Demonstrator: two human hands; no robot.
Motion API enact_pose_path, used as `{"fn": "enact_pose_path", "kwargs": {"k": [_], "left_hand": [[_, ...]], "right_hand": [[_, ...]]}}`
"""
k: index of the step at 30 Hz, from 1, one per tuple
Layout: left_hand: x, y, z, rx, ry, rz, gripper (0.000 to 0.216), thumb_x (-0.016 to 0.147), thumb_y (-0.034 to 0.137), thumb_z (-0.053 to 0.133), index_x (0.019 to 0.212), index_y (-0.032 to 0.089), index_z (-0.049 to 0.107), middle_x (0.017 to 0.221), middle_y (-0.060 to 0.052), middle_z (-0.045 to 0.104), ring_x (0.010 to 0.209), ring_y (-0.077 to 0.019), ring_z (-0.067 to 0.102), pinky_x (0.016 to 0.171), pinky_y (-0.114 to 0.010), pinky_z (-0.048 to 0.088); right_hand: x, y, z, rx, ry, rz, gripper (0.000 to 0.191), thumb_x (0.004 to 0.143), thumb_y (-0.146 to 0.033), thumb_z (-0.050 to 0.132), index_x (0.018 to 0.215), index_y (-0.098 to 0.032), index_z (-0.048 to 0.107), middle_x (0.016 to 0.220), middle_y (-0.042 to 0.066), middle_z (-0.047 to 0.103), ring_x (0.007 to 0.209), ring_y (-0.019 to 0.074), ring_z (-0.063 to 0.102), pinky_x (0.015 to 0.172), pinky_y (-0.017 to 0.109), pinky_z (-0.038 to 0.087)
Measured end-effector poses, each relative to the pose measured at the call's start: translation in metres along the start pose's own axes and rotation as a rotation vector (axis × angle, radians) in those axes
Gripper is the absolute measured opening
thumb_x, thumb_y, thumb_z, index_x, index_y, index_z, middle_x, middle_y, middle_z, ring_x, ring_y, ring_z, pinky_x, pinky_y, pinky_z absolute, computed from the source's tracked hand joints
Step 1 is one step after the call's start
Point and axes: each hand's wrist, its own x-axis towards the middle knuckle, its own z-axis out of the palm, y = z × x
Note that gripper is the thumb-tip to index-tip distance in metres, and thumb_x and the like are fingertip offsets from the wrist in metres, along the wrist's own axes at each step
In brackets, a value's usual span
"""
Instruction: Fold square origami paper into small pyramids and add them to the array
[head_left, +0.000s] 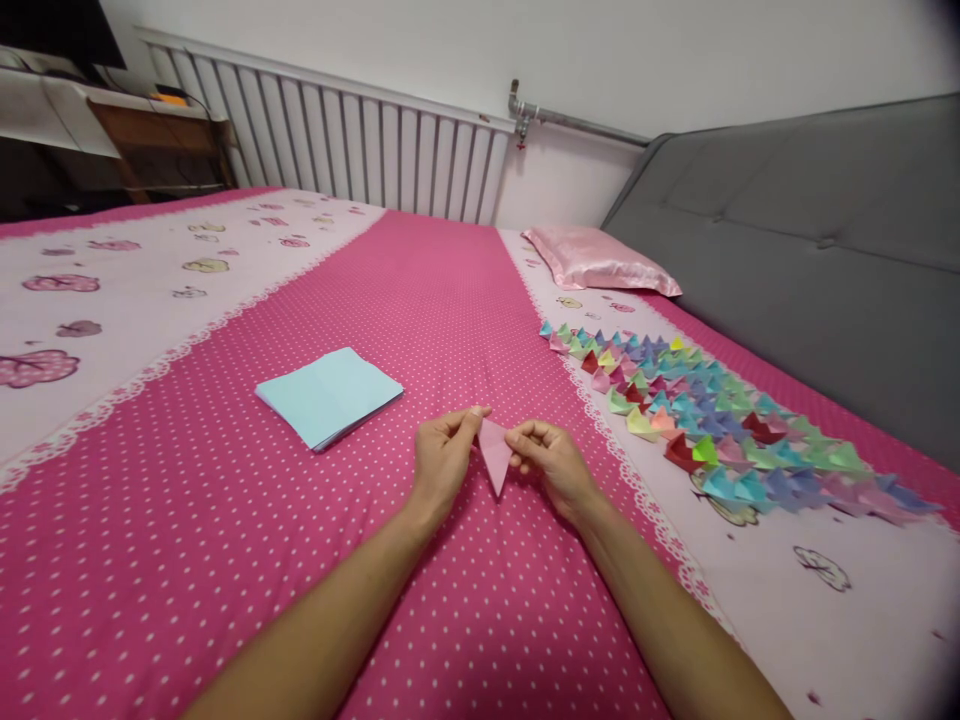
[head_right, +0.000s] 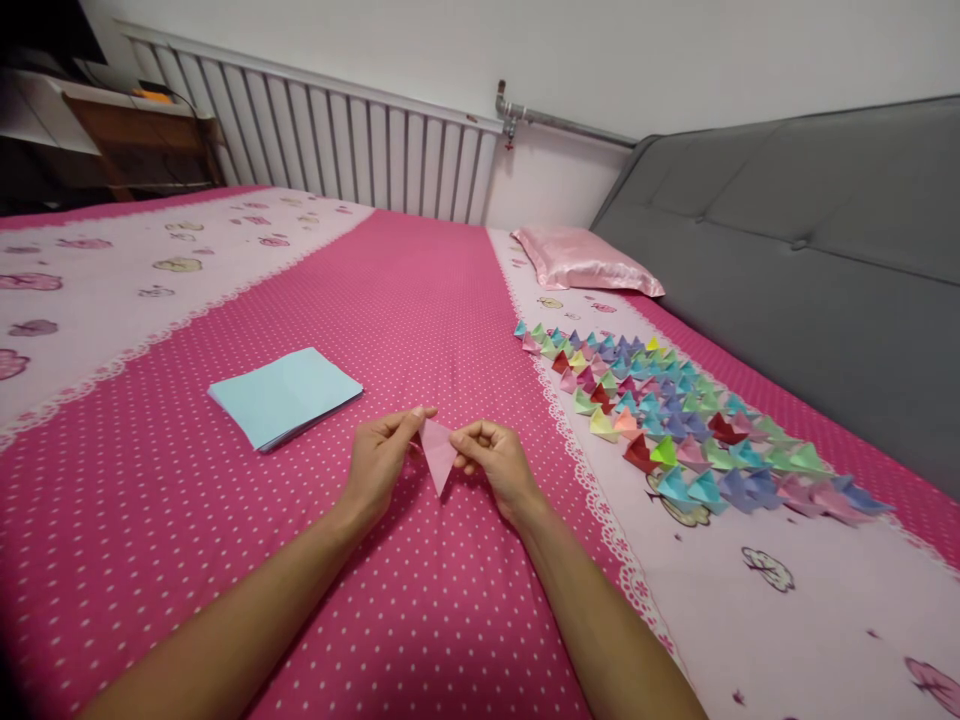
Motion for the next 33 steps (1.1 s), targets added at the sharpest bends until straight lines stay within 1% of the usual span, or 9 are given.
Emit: {"fn": "enact_pose_path", "kwargs": {"k": [3, 8, 10, 13, 18, 22, 27, 30, 33], "left_hand": [[0.0000, 0.0014, -0.0006, 0.001, 0.006, -0.002, 0.030, 0.077, 0.038, 0.057, 0.072, 0.012, 0.070, 0.066, -0.005, 0.065, 0.065, -0.0145, 0.057, 0.064, -0.027, 0.041], [-0.0014, 0.0047, 0.0013, -0.156, -0.095, -0.065, 0.036, 0.081, 0.041, 0.050, 0.088, 0.011, 0.069, 0.067, -0.006, 0.065, 0.058, -0.0119, 0.055, 0.055, -0.024, 0.042], [-0.0024, 0.0062, 0.0031, -0.192, -0.143, -0.114, 0.033, 0.080, 0.035, 0.051, 0.092, 0.010, 0.068, 0.066, -0.005, 0.065, 0.056, -0.0114, 0.055, 0.054, -0.023, 0.043], [-0.0041, 0.0078, 0.0060, -0.176, -0.208, -0.152, 0.029, 0.075, 0.025, 0.057, 0.098, 0.010, 0.067, 0.063, -0.004, 0.065, 0.053, -0.0096, 0.054, 0.056, -0.023, 0.044], [-0.0048, 0.0077, 0.0084, -0.149, -0.188, -0.159, 0.041, 0.071, 0.026, 0.063, 0.107, 0.008, 0.064, 0.066, -0.006, 0.067, 0.051, -0.0099, 0.054, 0.054, -0.024, 0.044], [-0.0047, 0.0075, 0.0086, -0.168, -0.195, -0.154, 0.044, 0.071, 0.028, 0.065, 0.110, 0.008, 0.062, 0.068, -0.008, 0.068, 0.051, -0.0100, 0.055, 0.055, -0.024, 0.045], [-0.0042, 0.0056, 0.0077, -0.164, -0.265, -0.125, 0.046, 0.075, 0.027, 0.061, 0.117, 0.010, 0.057, 0.072, -0.007, 0.068, 0.054, -0.0101, 0.056, 0.057, -0.024, 0.046], [-0.0036, 0.0021, 0.0072, -0.131, -0.291, -0.061, 0.039, 0.077, 0.028, 0.058, 0.113, 0.012, 0.060, 0.075, -0.007, 0.069, 0.055, -0.0098, 0.056, 0.056, -0.023, 0.046], [-0.0034, -0.0018, 0.0068, -0.096, -0.310, -0.001, 0.034, 0.077, 0.027, 0.058, 0.107, 0.012, 0.063, 0.084, -0.010, 0.068, 0.063, -0.0123, 0.060, 0.060, -0.025, 0.048]], "right_hand": [[0.0000, 0.0000, 0.0006, 0.007, 0.006, 0.008, 0.017, 0.067, -0.030, 0.073, 0.067, -0.015, 0.063, 0.052, -0.003, 0.061, 0.043, 0.0038, 0.049, 0.044, 0.014, 0.036], [0.0029, 0.0000, 0.0002, 0.130, 0.071, 0.001, 0.017, 0.065, -0.028, 0.074, 0.069, -0.015, 0.064, 0.052, -0.004, 0.059, 0.045, 0.0025, 0.049, 0.043, 0.011, 0.037], [0.0045, -0.0001, -0.0011, 0.212, 0.095, 0.017, 0.018, 0.064, -0.028, 0.075, 0.071, -0.015, 0.065, 0.055, -0.004, 0.059, 0.047, 0.0018, 0.050, 0.042, 0.009, 0.037], [0.0061, -0.0005, -0.0027, 0.302, 0.107, 0.054, 0.021, 0.062, -0.028, 0.077, 0.073, -0.015, 0.065, 0.058, -0.005, 0.059, 0.047, 0.0010, 0.051, 0.041, 0.007, 0.039], [0.0076, -0.0015, -0.0025, 0.361, 0.088, 0.084, 0.022, 0.062, -0.027, 0.077, 0.074, -0.014, 0.066, 0.059, -0.004, 0.060, 0.047, 0.0011, 0.053, 0.041, 0.006, 0.042], [0.0080, -0.0017, -0.0019, 0.380, 0.074, 0.083, 0.023, 0.060, -0.028, 0.078, 0.073, -0.013, 0.065, 0.058, -0.004, 0.061, 0.046, 0.0019, 0.054, 0.041, 0.007, 0.043], [0.0080, -0.0012, -0.0026, 0.376, 0.053, 0.079, 0.025, 0.060, -0.029, 0.078, 0.075, -0.013, 0.066, 0.056, -0.004, 0.061, 0.046, 0.0020, 0.053, 0.042, 0.007, 0.043], [0.0084, -0.0003, -0.0027, 0.355, 0.065, 0.082, 0.025, 0.060, -0.030, 0.078, 0.074, -0.014, 0.066, 0.058, -0.004, 0.061, 0.047, 0.0019, 0.053, 0.042, 0.007, 0.042], [0.0075, 0.0010, -0.0013, 0.292, 0.070, 0.073, 0.022, 0.062, -0.032, 0.076, 0.074, -0.016, 0.066, 0.063, -0.004, 0.062, 0.049, 0.0024, 0.054, 0.044, 0.009, 0.042]]}}
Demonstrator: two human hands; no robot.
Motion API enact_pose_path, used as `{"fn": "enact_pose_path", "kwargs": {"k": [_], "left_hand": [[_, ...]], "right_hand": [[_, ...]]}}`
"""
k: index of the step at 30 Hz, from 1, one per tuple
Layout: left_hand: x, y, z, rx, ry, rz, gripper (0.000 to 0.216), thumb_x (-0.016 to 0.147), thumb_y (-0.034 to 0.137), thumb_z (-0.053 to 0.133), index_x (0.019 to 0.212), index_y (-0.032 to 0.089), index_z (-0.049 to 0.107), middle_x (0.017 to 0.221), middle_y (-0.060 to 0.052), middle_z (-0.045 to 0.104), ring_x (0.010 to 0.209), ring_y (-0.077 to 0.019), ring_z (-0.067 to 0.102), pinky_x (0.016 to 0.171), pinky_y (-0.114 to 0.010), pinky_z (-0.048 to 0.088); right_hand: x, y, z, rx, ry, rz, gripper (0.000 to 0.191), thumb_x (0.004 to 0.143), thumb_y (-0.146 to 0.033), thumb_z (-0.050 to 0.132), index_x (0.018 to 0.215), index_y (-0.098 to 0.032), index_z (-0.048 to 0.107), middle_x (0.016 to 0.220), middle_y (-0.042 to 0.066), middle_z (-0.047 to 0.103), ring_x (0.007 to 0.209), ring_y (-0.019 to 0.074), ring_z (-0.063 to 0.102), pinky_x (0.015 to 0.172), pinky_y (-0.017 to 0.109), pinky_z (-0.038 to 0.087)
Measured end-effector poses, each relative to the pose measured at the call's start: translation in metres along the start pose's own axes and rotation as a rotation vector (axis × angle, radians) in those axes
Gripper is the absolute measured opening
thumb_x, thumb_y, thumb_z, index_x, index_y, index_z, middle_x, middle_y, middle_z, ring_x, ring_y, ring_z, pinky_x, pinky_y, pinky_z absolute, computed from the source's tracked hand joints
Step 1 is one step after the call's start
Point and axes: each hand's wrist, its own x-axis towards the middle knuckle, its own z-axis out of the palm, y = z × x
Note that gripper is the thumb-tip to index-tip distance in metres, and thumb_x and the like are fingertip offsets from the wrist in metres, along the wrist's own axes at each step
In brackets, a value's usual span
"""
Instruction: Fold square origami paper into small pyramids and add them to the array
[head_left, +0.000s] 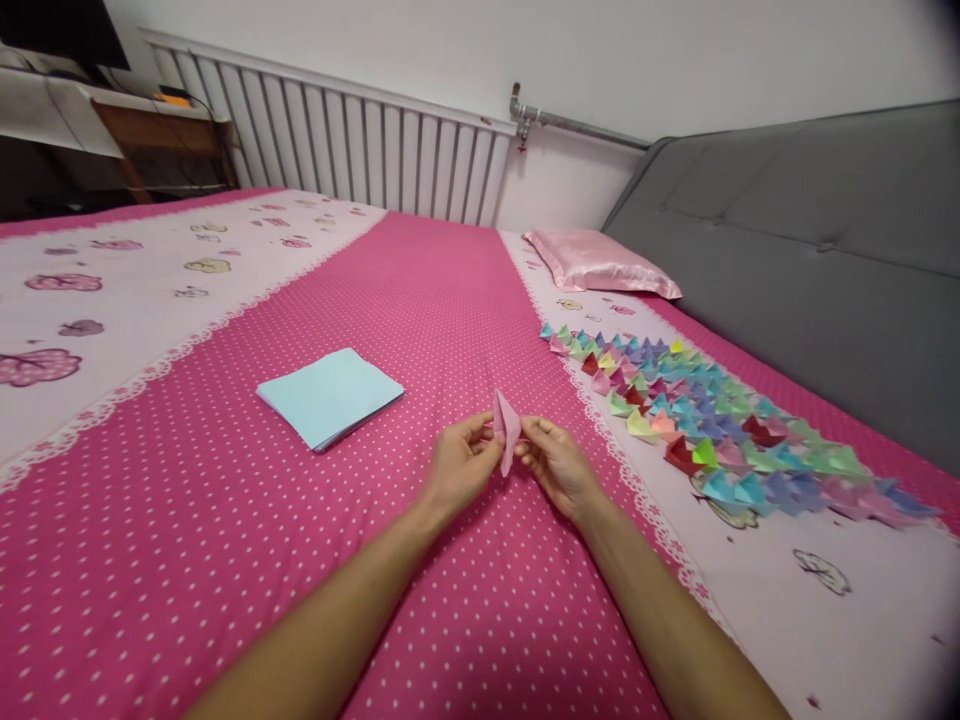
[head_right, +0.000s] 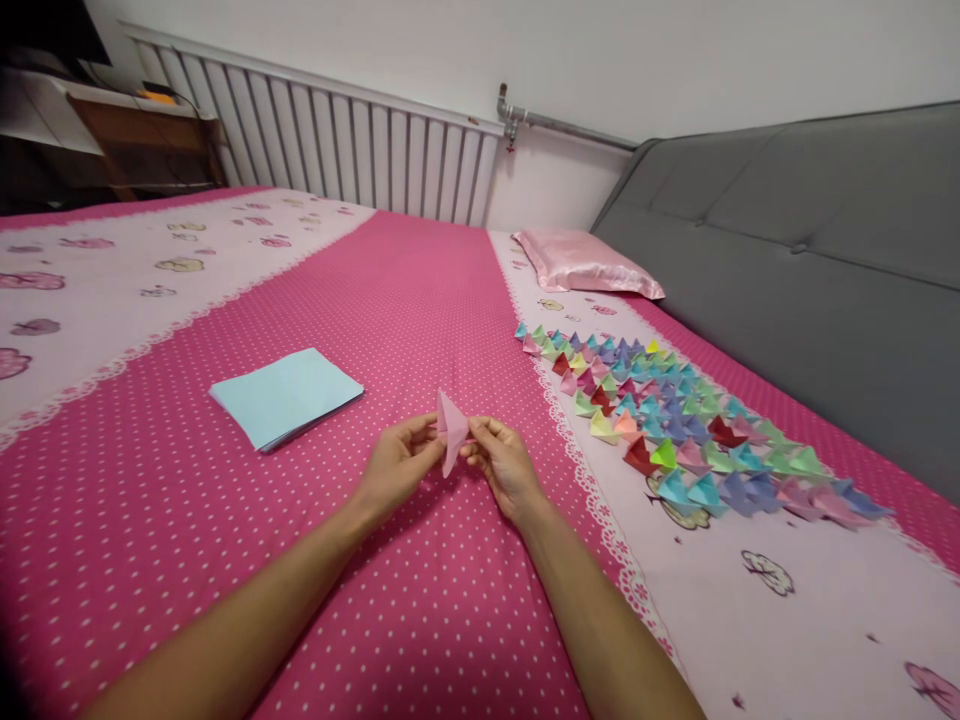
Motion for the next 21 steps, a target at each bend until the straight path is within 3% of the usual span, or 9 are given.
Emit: {"fn": "enact_pose_path", "kwargs": {"k": [8, 12, 15, 18, 21], "left_hand": [[0.001, -0.014, -0.002, 0.113, 0.004, -0.044, 0.044, 0.073, 0.012, 0.053, 0.117, 0.013, 0.057, 0.092, -0.010, 0.069, 0.077, -0.0162, 0.063, 0.070, -0.028, 0.050], [0.000, -0.011, -0.004, 0.264, 0.000, -0.024, 0.045, 0.070, 0.004, 0.046, 0.110, 0.016, 0.063, 0.090, -0.007, 0.070, 0.075, -0.0162, 0.063, 0.069, -0.028, 0.049], [-0.003, -0.004, -0.006, 0.453, 0.034, 0.055, 0.037, 0.074, 0.009, 0.049, 0.105, 0.019, 0.066, 0.088, -0.005, 0.071, 0.073, -0.0181, 0.063, 0.068, -0.029, 0.048], [-0.004, -0.001, -0.008, 0.659, 0.103, 0.180, 0.031, 0.075, 0.018, 0.057, 0.105, 0.022, 0.066, 0.095, -0.007, 0.070, 0.081, -0.0212, 0.063, 0.074, -0.033, 0.047], [-0.005, -0.002, -0.009, 0.775, 0.132, 0.217, 0.033, 0.075, 0.020, 0.060, 0.108, 0.024, 0.065, 0.101, -0.008, 0.068, 0.088, -0.0221, 0.061, 0.079, -0.034, 0.045]], "right_hand": [[-0.007, 0.003, 0.005, -0.241, -0.118, -0.042, 0.023, 0.070, -0.039, 0.068, 0.077, -0.017, 0.068, 0.068, -0.001, 0.064, 0.054, 0.0072, 0.051, 0.053, 0.019, 0.040], [-0.007, 0.004, 0.005, -0.259, -0.118, -0.041, 0.023, 0.072, -0.039, 0.066, 0.082, -0.018, 0.068, 0.068, -0.002, 0.063, 0.053, 0.0067, 0.051, 0.052, 0.018, 0.040], [-0.008, 0.002, 0.006, -0.235, -0.130, -0.030, 0.027, 0.074, -0.040, 0.064, 0.091, -0.019, 0.066, 0.076, 0.000, 0.065, 0.058, 0.0085, 0.055, 0.053, 0.019, 0.044], [-0.011, -0.001, 0.008, -0.226, -0.168, 0.012, 0.030, 0.074, -0.042, 0.063, 0.094, -0.019, 0.065, 0.082, 0.002, 0.066, 0.061, 0.0099, 0.058, 0.052, 0.019, 0.045], [-0.013, -0.002, 0.009, -0.203, -0.202, 0.067, 0.031, 0.074, -0.043, 0.063, 0.093, -0.019, 0.066, 0.084, 0.003, 0.067, 0.064, 0.0106, 0.061, 0.054, 0.019, 0.047]]}}
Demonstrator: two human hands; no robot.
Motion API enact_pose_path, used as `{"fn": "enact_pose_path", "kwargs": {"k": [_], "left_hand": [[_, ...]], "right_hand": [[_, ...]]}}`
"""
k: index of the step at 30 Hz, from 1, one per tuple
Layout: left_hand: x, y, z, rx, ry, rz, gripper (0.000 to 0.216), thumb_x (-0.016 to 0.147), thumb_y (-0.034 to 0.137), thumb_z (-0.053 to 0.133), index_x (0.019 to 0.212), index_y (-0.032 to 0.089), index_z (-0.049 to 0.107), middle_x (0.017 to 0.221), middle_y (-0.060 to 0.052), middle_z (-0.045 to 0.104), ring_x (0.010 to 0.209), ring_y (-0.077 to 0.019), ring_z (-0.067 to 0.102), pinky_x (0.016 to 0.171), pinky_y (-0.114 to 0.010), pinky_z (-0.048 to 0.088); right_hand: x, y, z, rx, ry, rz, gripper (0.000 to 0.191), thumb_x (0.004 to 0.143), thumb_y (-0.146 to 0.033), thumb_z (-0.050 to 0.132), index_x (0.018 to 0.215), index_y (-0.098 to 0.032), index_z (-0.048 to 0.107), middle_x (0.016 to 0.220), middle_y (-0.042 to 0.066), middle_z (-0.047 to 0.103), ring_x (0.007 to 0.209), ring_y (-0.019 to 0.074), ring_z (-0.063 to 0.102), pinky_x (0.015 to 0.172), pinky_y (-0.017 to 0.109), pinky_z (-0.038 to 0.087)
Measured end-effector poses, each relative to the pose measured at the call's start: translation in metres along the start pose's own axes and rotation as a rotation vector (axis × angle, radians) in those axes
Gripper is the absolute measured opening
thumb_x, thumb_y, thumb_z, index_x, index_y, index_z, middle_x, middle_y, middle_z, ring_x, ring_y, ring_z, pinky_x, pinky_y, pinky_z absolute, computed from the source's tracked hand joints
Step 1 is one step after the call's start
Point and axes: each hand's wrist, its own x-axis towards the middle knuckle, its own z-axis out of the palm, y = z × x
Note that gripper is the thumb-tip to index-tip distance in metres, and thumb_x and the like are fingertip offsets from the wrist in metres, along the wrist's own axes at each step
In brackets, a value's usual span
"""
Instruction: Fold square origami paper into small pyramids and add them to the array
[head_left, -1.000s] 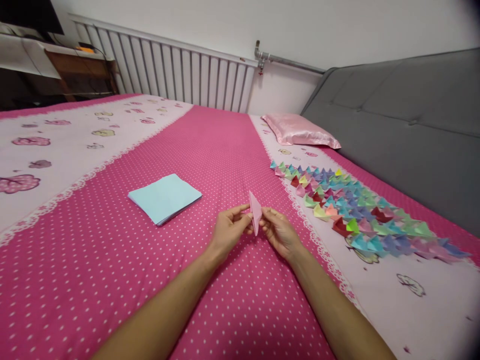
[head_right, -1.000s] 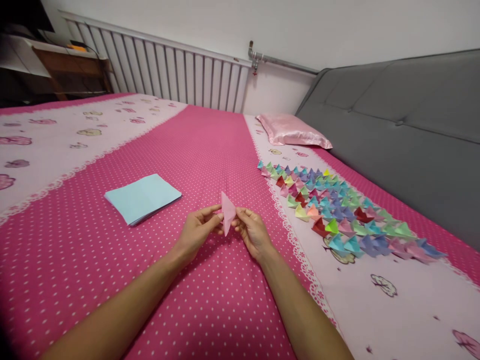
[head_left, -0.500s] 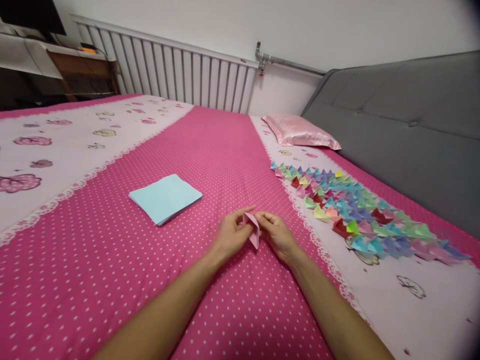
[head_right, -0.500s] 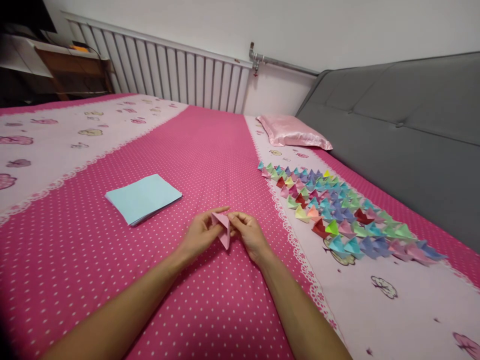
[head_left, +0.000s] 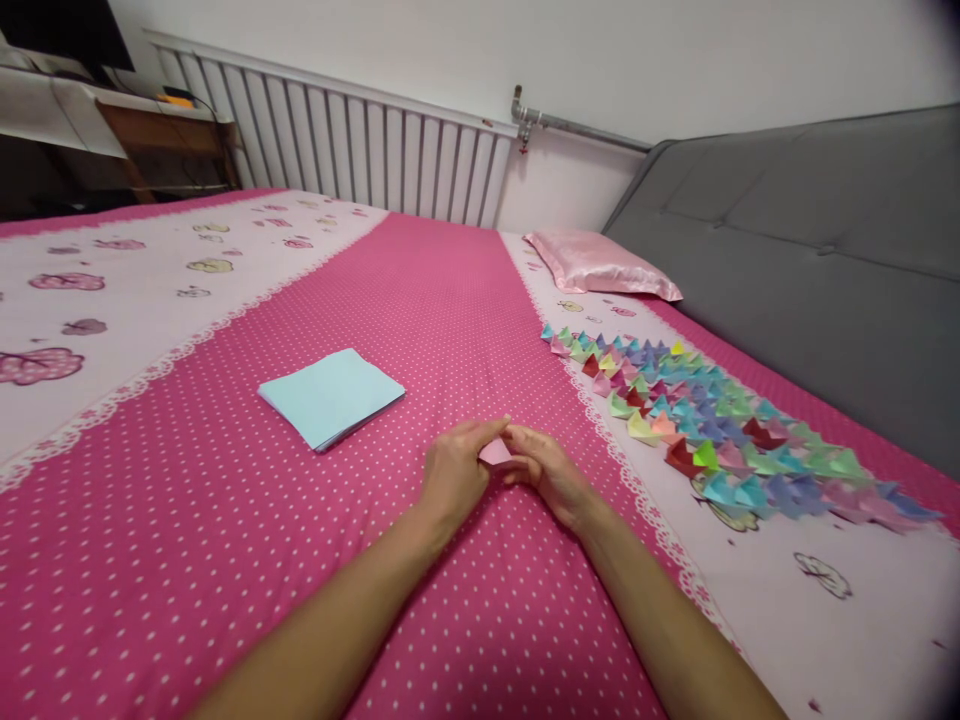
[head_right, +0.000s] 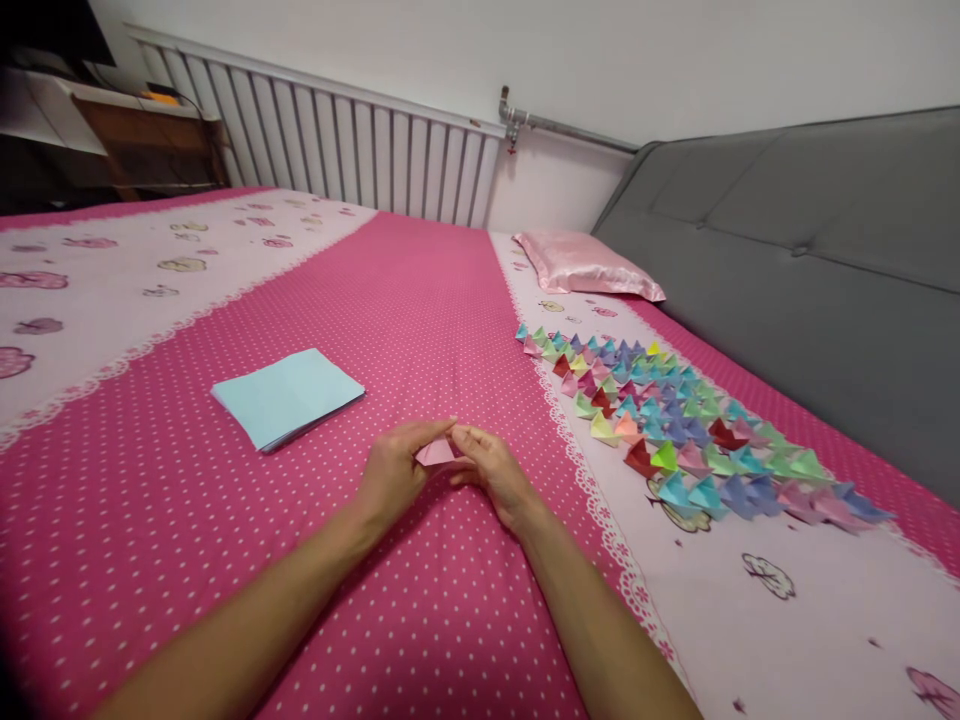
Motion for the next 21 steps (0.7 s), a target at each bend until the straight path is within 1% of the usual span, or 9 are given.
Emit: {"fn": "enact_pose_path", "kwargs": {"k": [2, 4, 6, 9, 11, 13, 17, 19, 21], "left_hand": [[0.000, -0.001, 0.000, 0.017, 0.000, -0.019, 0.037, 0.075, 0.019, 0.059, 0.111, 0.025, 0.062, 0.101, -0.007, 0.068, 0.087, -0.0211, 0.061, 0.078, -0.032, 0.045], [0.001, -0.002, -0.001, 0.018, 0.009, -0.043, 0.039, 0.075, 0.017, 0.057, 0.114, 0.024, 0.061, 0.101, -0.006, 0.068, 0.085, -0.0207, 0.061, 0.077, -0.032, 0.045], [0.003, -0.003, -0.003, 0.016, 0.040, -0.073, 0.042, 0.075, 0.013, 0.052, 0.115, 0.022, 0.060, 0.100, -0.007, 0.068, 0.083, -0.0205, 0.061, 0.076, -0.032, 0.045], [0.005, -0.006, -0.007, -0.004, 0.136, -0.133, 0.046, 0.073, 0.008, 0.047, 0.115, 0.020, 0.060, 0.097, -0.007, 0.069, 0.081, -0.0206, 0.061, 0.077, -0.033, 0.045], [0.007, -0.007, -0.009, -0.032, 0.187, -0.160, 0.046, 0.072, 0.008, 0.047, 0.113, 0.021, 0.062, 0.094, -0.006, 0.070, 0.079, -0.0208, 0.061, 0.077, -0.033, 0.045], [0.007, -0.006, -0.010, -0.038, 0.200, -0.171, 0.045, 0.072, 0.009, 0.047, 0.112, 0.021, 0.062, 0.094, -0.006, 0.070, 0.080, -0.0211, 0.061, 0.077, -0.033, 0.045], [0.005, -0.004, -0.008, 0.057, 0.109, -0.131, 0.049, 0.073, 0.008, 0.043, 0.118, 0.018, 0.058, 0.104, -0.007, 0.067, 0.087, -0.0210, 0.061, 0.079, -0.032, 0.045], [0.003, -0.003, -0.005, 0.096, 0.057, -0.092, 0.053, 0.073, 0.007, 0.041, 0.123, 0.019, 0.053, 0.107, -0.008, 0.066, 0.088, -0.0201, 0.061, 0.079, -0.031, 0.044], [0.002, -0.003, -0.003, 0.140, 0.011, -0.079, 0.057, 0.074, 0.007, 0.040, 0.129, 0.021, 0.046, 0.102, -0.007, 0.067, 0.082, -0.0192, 0.061, 0.075, -0.030, 0.045]], "right_hand": [[0.000, 0.000, 0.000, 0.029, 0.017, 0.032, 0.031, 0.074, -0.044, 0.063, 0.093, -0.019, 0.066, 0.085, 0.003, 0.068, 0.067, 0.0110, 0.062, 0.060, 0.021, 0.049], [0.001, 0.000, -0.001, 0.062, 0.069, 0.066, 0.032, 0.074, -0.045, 0.063, 0.093, -0.019, 0.065, 0.086, 0.004, 0.069, 0.069, 0.0118, 0.063, 0.062, 0.022, 0.050], [0.002, -0.001, -0.003, 0.088, 0.152, 0.083, 0.032, 0.072, -0.046, 0.064, 0.090, -0.019, 0.064, 0.083, 0.004, 0.068, 0.067, 0.0122, 0.064, 0.057, 0.022, 0.051], [0.003, -0.002, -0.004, 0.072, 0.268, 0.052, 0.030, 0.069, -0.046, 0.068, 0.078, -0.018, 0.061, 0.064, -0.001, 0.064, 0.051, 0.0092, 0.059, 0.044, 0.018, 0.046], [0.002, -0.002, -0.002, 0.034, 0.271, 0.024, 0.029, 0.069, -0.045, 0.068, 0.069, -0.017, 0.059, 0.055, -0.002, 0.060, 0.043, 0.0071, 0.055, 0.040, 0.016, 0.043], [0.000, -0.002, 0.001, 0.001, 0.220, 0.010, 0.031, 0.070, -0.044, 0.068, 0.065, -0.015, 0.060, 0.056, 0.000, 0.062, 0.044, 0.0072, 0.056, 0.041, 0.016, 0.044], [-0.002, 0.000, 0.007, 0.023, 0.170, 0.010, 0.029, 0.071, -0.043, 0.067, 0.077, -0.015, 0.066, 0.069, 0.005, 0.069, 0.057, 0.0097, 0.063, 0.050, 0.017, 0.049], [-0.001, 0.001, 0.008, 0.053, 0.166, 0.018, 0.028, 0.070, -0.042, 0.068, 0.080, -0.016, 0.067, 0.069, 0.003, 0.068, 0.058, 0.0094, 0.063, 0.050, 0.016, 0.049], [-0.001, 0.002, 0.008, 0.063, 0.150, 0.016, 0.027, 0.071, -0.042, 0.068, 0.078, -0.016, 0.067, 0.067, 0.002, 0.067, 0.057, 0.0090, 0.063, 0.049, 0.016, 0.048]]}}
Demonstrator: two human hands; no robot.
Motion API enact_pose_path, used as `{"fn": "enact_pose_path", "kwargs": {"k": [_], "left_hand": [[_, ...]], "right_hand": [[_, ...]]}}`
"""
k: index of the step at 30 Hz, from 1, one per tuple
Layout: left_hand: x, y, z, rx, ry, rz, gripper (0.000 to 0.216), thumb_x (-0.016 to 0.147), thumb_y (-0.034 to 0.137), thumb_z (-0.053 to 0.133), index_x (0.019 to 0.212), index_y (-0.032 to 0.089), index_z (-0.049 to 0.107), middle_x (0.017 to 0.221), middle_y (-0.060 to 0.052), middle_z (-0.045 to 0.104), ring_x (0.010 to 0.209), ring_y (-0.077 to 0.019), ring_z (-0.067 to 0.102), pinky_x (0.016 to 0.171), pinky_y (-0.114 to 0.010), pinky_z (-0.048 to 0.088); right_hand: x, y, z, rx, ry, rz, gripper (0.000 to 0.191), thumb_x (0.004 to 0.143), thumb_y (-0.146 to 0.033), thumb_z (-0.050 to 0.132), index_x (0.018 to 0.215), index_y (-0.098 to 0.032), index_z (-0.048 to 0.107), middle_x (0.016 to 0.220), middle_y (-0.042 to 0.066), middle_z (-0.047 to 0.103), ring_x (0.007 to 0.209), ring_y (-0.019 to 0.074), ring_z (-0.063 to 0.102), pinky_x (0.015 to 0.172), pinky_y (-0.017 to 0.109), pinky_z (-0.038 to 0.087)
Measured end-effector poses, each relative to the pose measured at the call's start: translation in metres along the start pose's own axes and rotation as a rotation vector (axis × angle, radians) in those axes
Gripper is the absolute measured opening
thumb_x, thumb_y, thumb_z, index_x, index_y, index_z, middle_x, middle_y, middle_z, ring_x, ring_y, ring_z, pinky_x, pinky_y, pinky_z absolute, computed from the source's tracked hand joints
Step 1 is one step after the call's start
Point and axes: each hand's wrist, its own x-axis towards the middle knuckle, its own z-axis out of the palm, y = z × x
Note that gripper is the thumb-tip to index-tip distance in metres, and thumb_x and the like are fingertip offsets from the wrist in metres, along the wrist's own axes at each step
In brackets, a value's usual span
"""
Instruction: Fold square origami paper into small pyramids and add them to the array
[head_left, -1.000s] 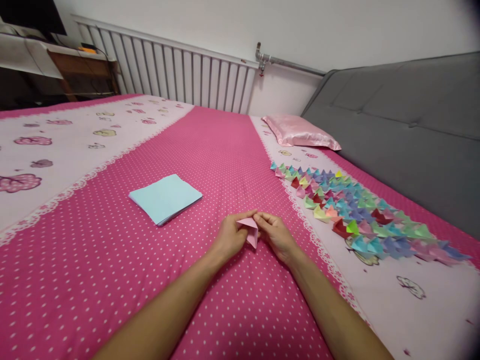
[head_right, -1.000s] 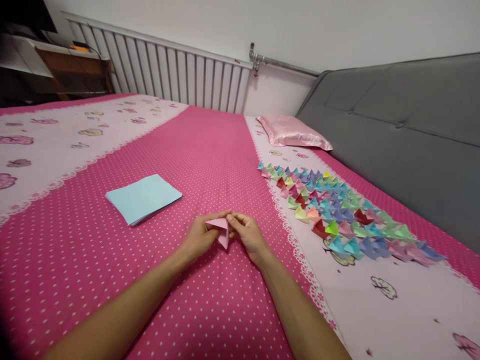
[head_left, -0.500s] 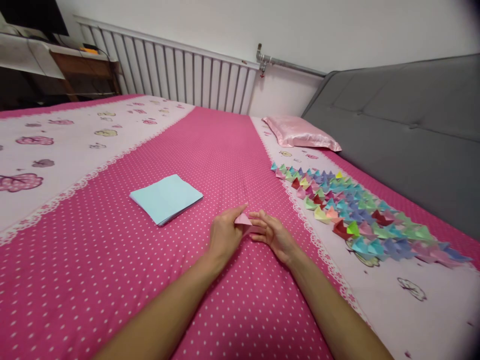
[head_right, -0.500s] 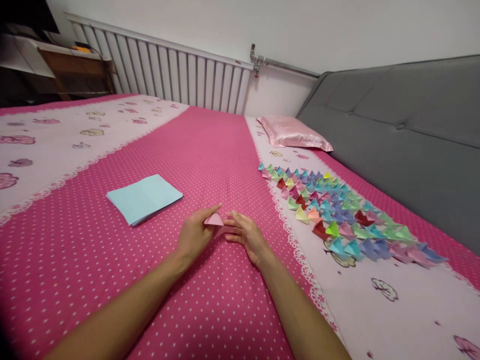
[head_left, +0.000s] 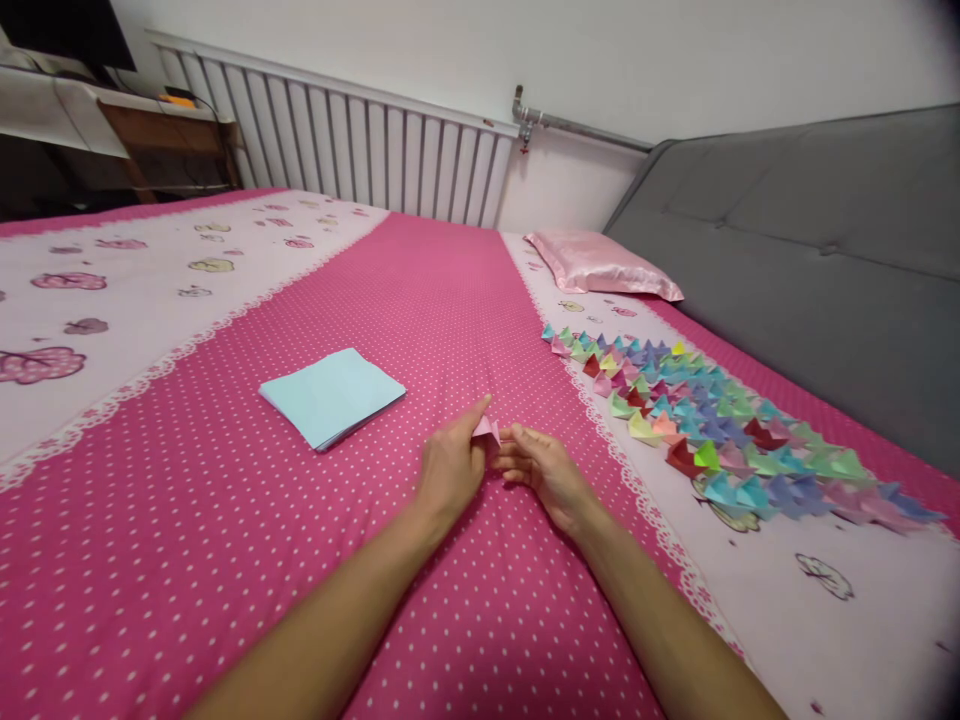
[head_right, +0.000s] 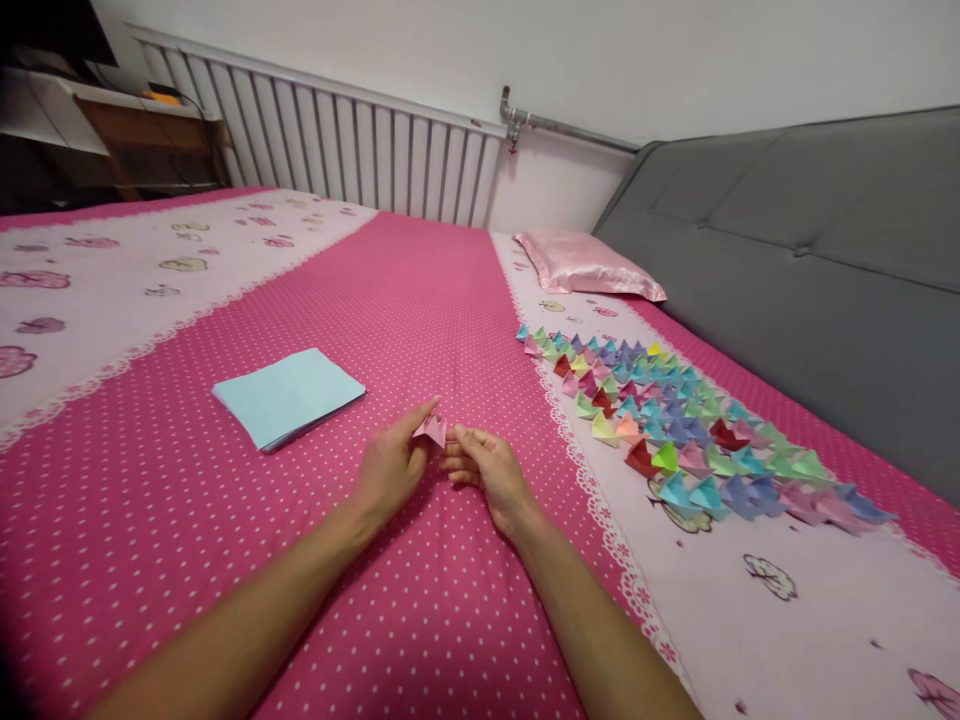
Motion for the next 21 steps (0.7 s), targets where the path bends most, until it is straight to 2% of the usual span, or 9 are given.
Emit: {"fn": "enact_pose_path", "kwargs": {"k": [3, 6, 14, 21], "left_hand": [[-0.0009, -0.0005, 0.0023, 0.059, -0.060, 0.014, 0.060, 0.076, 0.009, 0.040, 0.134, 0.023, 0.039, 0.089, -0.006, 0.069, 0.070, -0.0180, 0.061, 0.066, -0.028, 0.045], [-0.0014, -0.0008, 0.0037, 0.065, -0.089, 0.033, 0.058, 0.076, 0.008, 0.040, 0.132, 0.025, 0.042, 0.087, -0.005, 0.070, 0.067, -0.0168, 0.061, 0.065, -0.026, 0.044], [-0.0019, 0.0006, 0.0055, -0.130, -0.115, 0.098, 0.051, 0.074, 0.005, 0.039, 0.118, 0.024, 0.057, 0.111, -0.004, 0.065, 0.096, -0.0175, 0.061, 0.082, -0.028, 0.044], [-0.0017, 0.0010, 0.0056, -0.234, -0.126, 0.040, 0.044, 0.080, 0.014, 0.042, 0.121, 0.024, 0.054, 0.104, -0.004, 0.068, 0.086, -0.0181, 0.063, 0.077, -0.030, 0.046]], "right_hand": [[0.0003, 0.0008, -0.0002, -0.014, -0.024, -0.013, 0.026, 0.071, -0.042, 0.068, 0.077, -0.016, 0.067, 0.068, 0.002, 0.067, 0.058, 0.0098, 0.063, 0.049, 0.016, 0.048], [-0.0005, 0.0008, -0.0001, -0.033, -0.040, -0.027, 0.027, 0.070, -0.042, 0.068, 0.082, -0.017, 0.067, 0.074, 0.003, 0.068, 0.062, 0.0106, 0.064, 0.050, 0.016, 0.048], [-0.0007, 0.0015, -0.0027, -0.020, -0.082, -0.020, 0.026, 0.071, -0.041, 0.067, 0.083, -0.017, 0.066, 0.075, 0.002, 0.067, 0.062, 0.0093, 0.060, 0.055, 0.018, 0.048], [-0.0012, 0.0025, -0.0014, -0.023, -0.082, -0.049, 0.024, 0.066, -0.032, 0.073, 0.084, -0.018, 0.066, 0.077, 0.001, 0.066, 0.061, 0.0080, 0.058, 0.058, 0.017, 0.048]]}}
